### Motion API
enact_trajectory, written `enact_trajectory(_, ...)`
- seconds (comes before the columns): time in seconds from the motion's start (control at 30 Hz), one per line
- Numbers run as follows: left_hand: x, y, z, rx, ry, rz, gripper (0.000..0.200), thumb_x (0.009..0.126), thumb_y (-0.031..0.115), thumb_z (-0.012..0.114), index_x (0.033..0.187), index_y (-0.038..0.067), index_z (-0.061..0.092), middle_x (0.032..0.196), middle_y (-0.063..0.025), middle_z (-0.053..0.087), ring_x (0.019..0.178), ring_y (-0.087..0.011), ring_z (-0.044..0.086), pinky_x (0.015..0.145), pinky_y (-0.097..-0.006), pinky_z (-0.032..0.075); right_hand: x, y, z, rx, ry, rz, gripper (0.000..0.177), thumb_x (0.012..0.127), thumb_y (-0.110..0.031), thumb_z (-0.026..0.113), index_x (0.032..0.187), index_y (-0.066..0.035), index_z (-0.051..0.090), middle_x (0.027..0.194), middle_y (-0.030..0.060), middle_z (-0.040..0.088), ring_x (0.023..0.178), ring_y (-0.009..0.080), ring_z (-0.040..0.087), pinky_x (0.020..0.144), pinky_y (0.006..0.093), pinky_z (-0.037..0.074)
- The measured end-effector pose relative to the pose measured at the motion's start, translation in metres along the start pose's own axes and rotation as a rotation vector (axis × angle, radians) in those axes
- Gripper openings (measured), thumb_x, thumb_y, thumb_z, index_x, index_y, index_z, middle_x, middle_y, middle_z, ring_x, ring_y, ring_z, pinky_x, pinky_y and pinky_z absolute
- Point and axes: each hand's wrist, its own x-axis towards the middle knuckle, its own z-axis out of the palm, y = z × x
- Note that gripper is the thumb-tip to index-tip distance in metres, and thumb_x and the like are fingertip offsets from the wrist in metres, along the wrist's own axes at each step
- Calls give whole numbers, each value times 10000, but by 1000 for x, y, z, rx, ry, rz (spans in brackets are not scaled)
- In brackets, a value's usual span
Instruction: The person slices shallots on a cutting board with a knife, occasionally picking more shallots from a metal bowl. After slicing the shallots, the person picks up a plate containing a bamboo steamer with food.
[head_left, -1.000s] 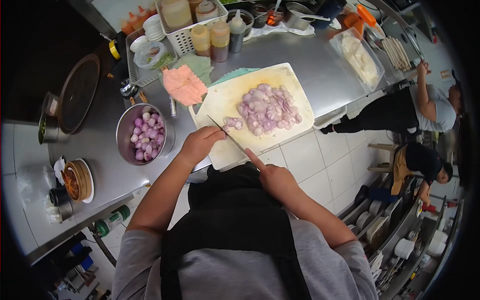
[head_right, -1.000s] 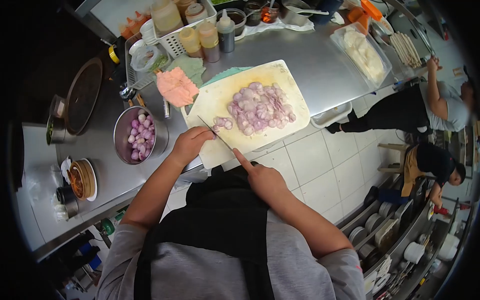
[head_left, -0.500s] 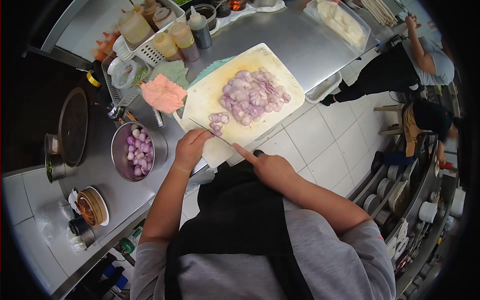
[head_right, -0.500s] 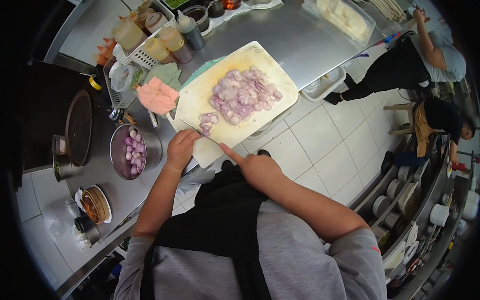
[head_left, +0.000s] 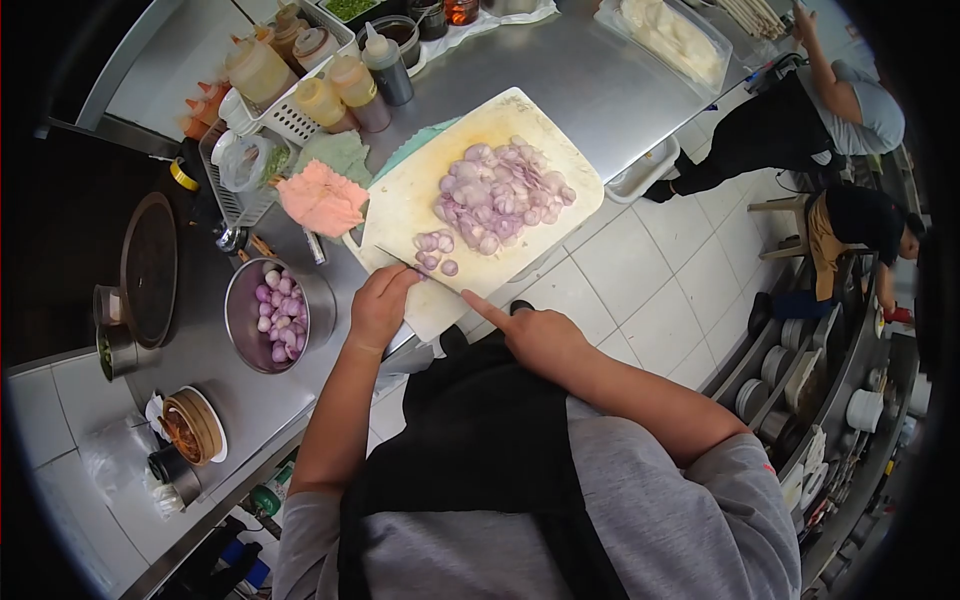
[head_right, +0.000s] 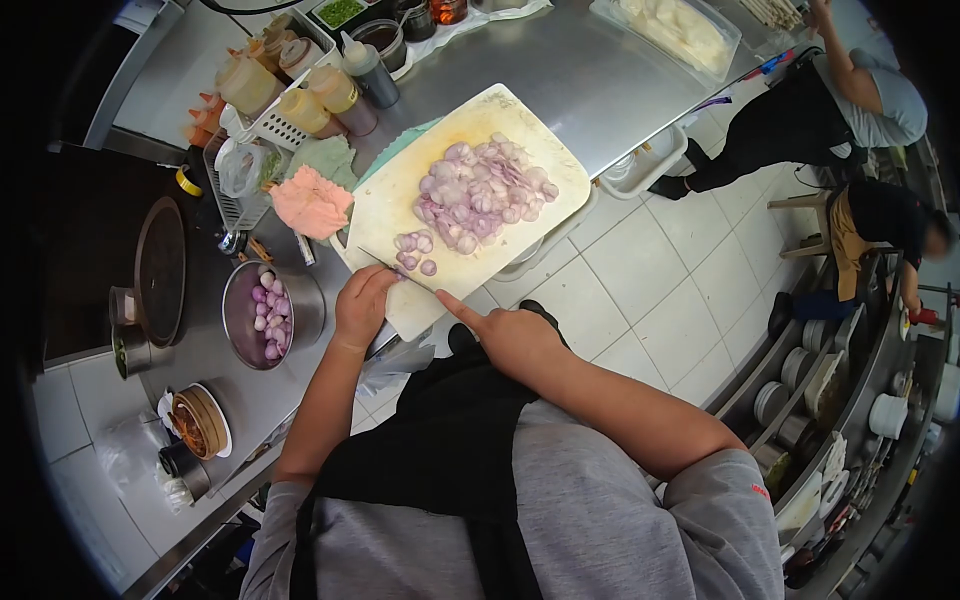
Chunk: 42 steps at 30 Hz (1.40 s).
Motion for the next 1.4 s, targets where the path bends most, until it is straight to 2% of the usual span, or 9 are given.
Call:
enact_trajectory(0.13,-1,0,0,18,14,1,235,798,-19,689,994,108,713,1008,-50,687,875,-255,687,727,-356,575,-17,-1,-12,-15,36,-18,838,925,-69,538,1632,-315,160,703,133,665,565,289,674,527,428,558)
enact_trajectory(0.23,-3,-2,1,21,18,-4,229,800,-16,685,991,108,715,1006,-52,688,872,-258,688,719,-357,576,-31,-5,-33,39,-123,34,871,908,-80,556,1630,-321,133,762,177,651,595,333,670,554,453,562)
enact_trajectory(0.43,-3,-1,2,36,25,37,229,795,-5,681,995,98,725,1008,-52,692,873,-255,690,715,-356,580,5,0,2,7,7,-12,855,917,-83,544,1628,-329,140,780,172,652,587,328,665,547,438,564)
enact_trajectory(0.5,-3,-3,1,44,22,36,231,794,-3,681,998,95,726,1011,-53,693,874,-254,691,714,-356,581,-8,-2,-8,0,61,-35,860,906,-52,541,1633,-307,158,691,121,649,575,278,672,525,427,555)
enact_trajectory(0.6,-6,-4,2,54,23,43,237,797,-1,678,1008,95,727,1016,-55,694,876,-255,692,715,-356,581,-31,-11,-33,-15,-89,25,859,908,-49,537,1634,-303,154,708,129,656,596,297,680,548,440,555)
enact_trajectory(0.73,-3,-2,0,38,26,47,253,788,-3,674,1014,99,727,1010,-53,695,873,-252,692,716,-356,582,-1,-6,-3,24,9,-5,850,914,-50,532,1632,-306,157,707,131,655,594,300,679,547,440,561)
enact_trajectory(1.0,-3,3,-2,30,33,47,249,769,-78,696,979,54,727,970,-84,690,853,-274,682,738,-363,564,-28,-9,-27,39,-133,39,872,895,-64,542,1632,-294,136,709,175,659,597,332,675,560,464,563)
enact_trajectory(1.33,-6,-1,0,46,37,3,237,802,1,683,1016,100,707,1017,-50,691,867,-251,697,720,-356,586,5,-7,2,1,-38,5,846,930,-108,566,1636,-279,132,719,151,673,595,313,679,555,445,562)
enact_trajectory(1.4,-8,-2,0,50,34,-15,230,805,2,682,1013,99,701,1019,-54,689,868,-256,697,721,-359,587,3,-6,-1,36,-24,-16,881,887,-55,544,1633,-284,136,726,170,670,607,322,683,567,455,566)
